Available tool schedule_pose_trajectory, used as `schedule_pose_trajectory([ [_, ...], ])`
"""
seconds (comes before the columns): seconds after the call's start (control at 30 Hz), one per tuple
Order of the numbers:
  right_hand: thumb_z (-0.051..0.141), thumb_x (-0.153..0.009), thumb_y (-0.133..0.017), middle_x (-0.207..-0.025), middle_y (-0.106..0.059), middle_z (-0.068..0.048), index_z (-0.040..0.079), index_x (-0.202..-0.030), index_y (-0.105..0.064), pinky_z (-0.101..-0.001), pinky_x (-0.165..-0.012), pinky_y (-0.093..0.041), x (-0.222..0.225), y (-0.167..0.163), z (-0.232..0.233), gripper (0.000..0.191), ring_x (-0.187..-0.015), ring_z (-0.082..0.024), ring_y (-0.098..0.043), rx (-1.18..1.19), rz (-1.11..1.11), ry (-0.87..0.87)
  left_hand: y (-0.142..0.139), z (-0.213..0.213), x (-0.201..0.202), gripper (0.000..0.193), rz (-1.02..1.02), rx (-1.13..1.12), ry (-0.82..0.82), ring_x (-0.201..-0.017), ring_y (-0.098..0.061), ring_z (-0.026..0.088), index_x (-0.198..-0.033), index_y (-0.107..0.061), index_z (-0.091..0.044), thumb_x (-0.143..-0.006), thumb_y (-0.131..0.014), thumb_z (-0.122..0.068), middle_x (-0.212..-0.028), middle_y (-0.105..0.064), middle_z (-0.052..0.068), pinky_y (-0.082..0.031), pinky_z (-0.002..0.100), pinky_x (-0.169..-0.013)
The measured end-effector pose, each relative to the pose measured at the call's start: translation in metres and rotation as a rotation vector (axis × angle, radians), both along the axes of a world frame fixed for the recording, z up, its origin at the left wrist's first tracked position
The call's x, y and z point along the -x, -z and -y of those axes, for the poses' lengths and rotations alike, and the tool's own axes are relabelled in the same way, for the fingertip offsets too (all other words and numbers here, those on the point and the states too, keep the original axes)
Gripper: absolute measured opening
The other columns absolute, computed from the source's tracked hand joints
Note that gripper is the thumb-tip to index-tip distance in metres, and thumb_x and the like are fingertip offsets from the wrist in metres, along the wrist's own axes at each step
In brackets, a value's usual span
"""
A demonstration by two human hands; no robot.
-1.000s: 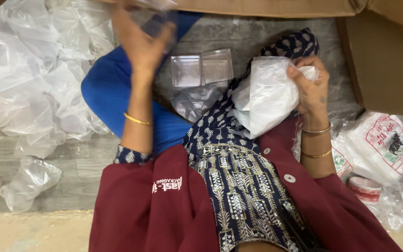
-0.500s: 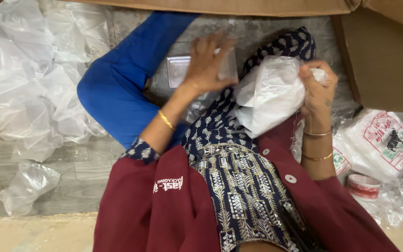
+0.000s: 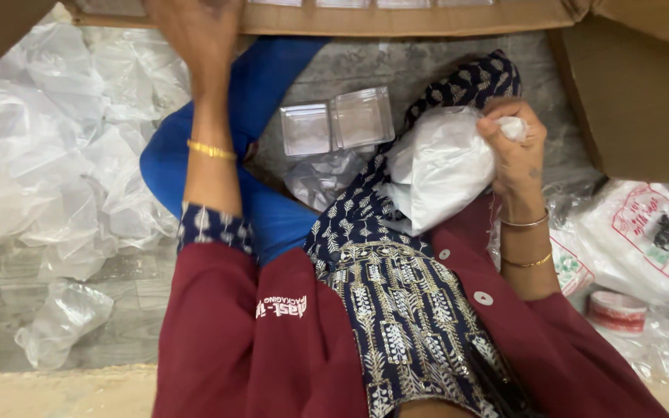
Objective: The person sits on the floor and repeatedly takes clear plastic containers from a cardboard box, places them into small plastic bags, and sets the filled bags aside. The process is repeated for multiple containers.
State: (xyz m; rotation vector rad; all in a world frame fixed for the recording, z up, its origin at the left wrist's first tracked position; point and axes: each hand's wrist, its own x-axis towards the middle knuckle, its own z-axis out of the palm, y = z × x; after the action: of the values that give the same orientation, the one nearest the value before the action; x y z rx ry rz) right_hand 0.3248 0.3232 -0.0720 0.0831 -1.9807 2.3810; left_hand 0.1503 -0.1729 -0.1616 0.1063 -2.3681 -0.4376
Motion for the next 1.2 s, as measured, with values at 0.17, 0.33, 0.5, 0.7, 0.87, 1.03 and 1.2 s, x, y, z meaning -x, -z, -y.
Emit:
schedule_pose_trajectory([
  [0.17, 0.003, -0.094, -0.081, -0.102, -0.071, -0.005, 0.002, -0.105, -0.067, -0.0240, -0.084, -0.051, -0.002, -0.012, 0.000, 0.018, -0.090, -0.010, -0.063, 0.031, 0.104, 0.048, -0.052, -0.064, -0.098, 0.092, 0.244, -0.063, 0.341, -0.133, -0.047, 0.044, -0.154, -0.035, -0.002, -0.080, -0.082, -0.032, -0.145, -0.049, 0.025, -0.039, 0.052, -0.116],
  [0.33, 0.007, -0.100, -0.078, -0.099, -0.072, -0.005, -0.001, -0.108, -0.072, -0.0221, -0.079, -0.049, 0.003, -0.008, 0.017, 0.013, -0.086, -0.009, -0.062, -0.023, 0.087, 0.003, -0.061, -0.099, -0.151, 0.112, 0.829, 0.040, 0.533, -0.125, -0.040, 0.046, -0.156, -0.037, -0.019, -0.059, -0.091, -0.035, -0.142, -0.043, 0.024, -0.037, 0.061, -0.101],
  [0.5, 0.006, -0.099, -0.080, -0.100, -0.072, -0.005, -0.002, -0.108, -0.072, -0.0221, -0.082, -0.051, 0.003, -0.011, 0.036, 0.015, -0.089, -0.009, -0.063, -0.087, 0.013, -0.057, -0.087, -0.118, -0.152, 0.108, 0.682, 0.053, 0.628, -0.130, -0.042, 0.041, -0.157, -0.039, -0.016, -0.063, -0.089, -0.036, -0.146, -0.046, 0.020, -0.037, 0.058, -0.108],
  [0.7, 0.002, -0.093, -0.080, -0.108, -0.069, -0.006, -0.002, -0.110, -0.069, -0.0233, -0.087, -0.053, -0.004, -0.021, 0.057, 0.020, -0.097, -0.010, -0.065, -0.239, -0.125, -0.260, -0.125, -0.193, -0.169, 0.047, 0.404, -0.636, 1.006, -0.122, -0.062, 0.027, -0.136, -0.056, -0.006, -0.099, -0.076, -0.027, -0.131, -0.063, 0.014, -0.049, 0.039, -0.107],
  [0.87, 0.005, -0.098, -0.078, -0.103, -0.071, -0.006, -0.002, -0.110, -0.070, -0.0235, -0.085, -0.053, -0.004, -0.029, 0.055, 0.015, -0.089, -0.010, -0.065, -0.050, 0.017, -0.065, -0.135, -0.212, -0.179, 0.012, 0.378, -0.916, 0.788, -0.096, -0.072, 0.019, -0.110, -0.070, -0.003, -0.101, -0.065, -0.011, -0.104, -0.074, 0.009, -0.057, 0.032, -0.089],
  [1.03, 0.005, -0.096, -0.079, -0.104, -0.071, -0.008, -0.002, -0.109, -0.067, -0.0235, -0.086, -0.053, -0.006, -0.032, 0.058, 0.019, -0.093, -0.011, -0.065, -0.101, -0.015, -0.058, -0.149, -0.215, -0.182, 0.037, 0.311, -0.878, 0.912, -0.097, -0.066, 0.023, -0.116, -0.059, 0.006, -0.088, -0.077, -0.012, -0.105, -0.065, 0.014, -0.052, 0.033, -0.088],
  [1.2, 0.008, -0.095, -0.077, -0.101, -0.071, -0.006, 0.003, -0.108, -0.065, -0.0238, -0.087, -0.055, -0.008, -0.031, 0.059, 0.019, -0.092, -0.010, -0.067, 0.033, 0.022, -0.038, -0.150, -0.220, -0.184, 0.010, 0.320, -0.934, 0.797, -0.093, -0.071, 0.019, -0.105, -0.069, -0.001, -0.097, -0.065, -0.005, -0.100, -0.071, 0.010, -0.056, 0.030, -0.086],
])
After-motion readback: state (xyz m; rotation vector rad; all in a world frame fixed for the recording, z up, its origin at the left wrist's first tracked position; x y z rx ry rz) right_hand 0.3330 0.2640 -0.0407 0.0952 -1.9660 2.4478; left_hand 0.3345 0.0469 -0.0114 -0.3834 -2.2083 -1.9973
